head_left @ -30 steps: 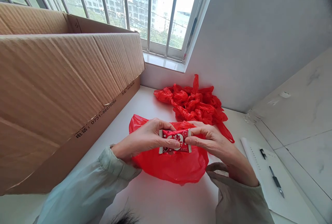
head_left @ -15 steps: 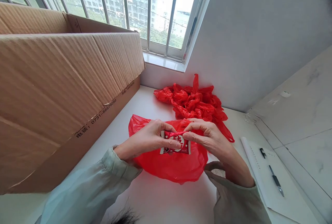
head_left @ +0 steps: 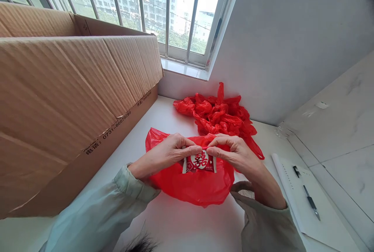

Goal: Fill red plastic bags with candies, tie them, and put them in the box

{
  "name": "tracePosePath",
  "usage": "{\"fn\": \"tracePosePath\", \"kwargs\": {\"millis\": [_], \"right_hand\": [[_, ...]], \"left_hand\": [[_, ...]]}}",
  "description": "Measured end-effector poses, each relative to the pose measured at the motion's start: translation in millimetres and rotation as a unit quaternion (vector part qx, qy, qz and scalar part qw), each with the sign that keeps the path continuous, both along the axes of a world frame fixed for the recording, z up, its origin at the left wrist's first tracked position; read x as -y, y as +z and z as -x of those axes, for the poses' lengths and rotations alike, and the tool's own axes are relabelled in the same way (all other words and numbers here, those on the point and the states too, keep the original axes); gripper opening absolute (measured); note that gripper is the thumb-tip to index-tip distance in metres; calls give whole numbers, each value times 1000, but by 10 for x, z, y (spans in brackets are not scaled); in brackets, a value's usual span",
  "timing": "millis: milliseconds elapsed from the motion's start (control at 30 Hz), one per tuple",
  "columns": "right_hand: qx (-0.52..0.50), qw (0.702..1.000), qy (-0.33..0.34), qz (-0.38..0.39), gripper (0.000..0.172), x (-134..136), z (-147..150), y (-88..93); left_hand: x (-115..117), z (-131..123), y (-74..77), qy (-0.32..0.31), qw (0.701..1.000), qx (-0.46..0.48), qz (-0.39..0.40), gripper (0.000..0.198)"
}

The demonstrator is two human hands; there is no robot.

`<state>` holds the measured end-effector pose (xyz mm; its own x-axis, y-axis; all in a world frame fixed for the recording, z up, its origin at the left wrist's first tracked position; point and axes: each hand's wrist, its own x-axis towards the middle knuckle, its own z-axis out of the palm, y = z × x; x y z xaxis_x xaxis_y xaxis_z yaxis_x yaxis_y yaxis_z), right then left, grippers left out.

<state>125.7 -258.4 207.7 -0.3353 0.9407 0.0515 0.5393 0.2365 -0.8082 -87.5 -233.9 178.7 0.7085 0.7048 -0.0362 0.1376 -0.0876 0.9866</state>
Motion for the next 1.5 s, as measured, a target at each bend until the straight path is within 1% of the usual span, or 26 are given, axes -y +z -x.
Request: {"fn": "tracePosePath", "kwargs": {"millis": [100, 233, 333, 467, 500, 600, 667, 767, 900, 1000, 1067, 1200, 1233, 1267, 1333, 1367, 1433, 1500], "right_hand": [[-2, 1000, -2, 1, 26, -3, 1, 1], [0, 1000, -4, 3, 26, -8, 8, 10], [15, 1000, -9, -3, 28, -3, 4, 23], [27, 999, 25, 28, 26, 22, -1, 50], [19, 999, 31, 34, 25, 27, 0, 53], [0, 999, 20, 37, 23, 27, 2, 43], [-6, 999, 6, 31, 22, 16, -3, 20], [-13, 1000, 2, 14, 21, -6, -10, -16], [-16, 1000, 3, -21, 18, -16, 16, -31], [-8, 998, -9, -58, 19, 2, 54, -14], [-1, 998, -14, -67, 19, 21, 76, 2], [17, 997, -19, -69, 11, 35, 78, 17], [25, 996, -35, -83, 16, 29, 68, 16], [34, 992, -58, -105, 25, 21, 55, 14], [53, 979, -115, -158, 42, 6, 24, 14], [63, 972, -137, -182, 47, 4, 10, 18], [83, 961, -149, -216, 47, 17, -8, 39], [105, 957, -132, -236, 43, 51, -6, 73]], "left_hand": [[19, 1, 3, -7, 1000, -2, 12, 33], [40, -7, 11, 6, 1000, -8, 28, 28], [52, -9, 61, 38, 999, 19, 31, 26], [57, -1, 140, 92, 995, 30, 30, 21], [54, 1, 142, 91, 995, 30, 29, 20], [40, 4, 100, 57, 998, 35, 18, 21], [36, 3, 63, 57, 998, 25, -17, 22], [42, 2, 54, 91, 991, -26, -96, 23], [58, 3, 112, 116, 976, -83, -166, 23], [66, 7, 135, 119, 970, -85, -194, 23], [66, 17, 136, 119, 969, -83, -202, 27], [45, 51, 136, 114, 964, -91, -220, 26], [36, 57, 135, 106, 963, -93, -229, 25], [27, 60, 130, 96, 961, -99, -240, 26], [17, 53, 104, 71, 953, -126, -267, 31], [19, 44, 79, 56, 949, -143, -274, 32], [38, 19, 8, 39, 943, -178, -278, 26], [68, 0, -82, 53, 934, -213, -283, 15]]}}
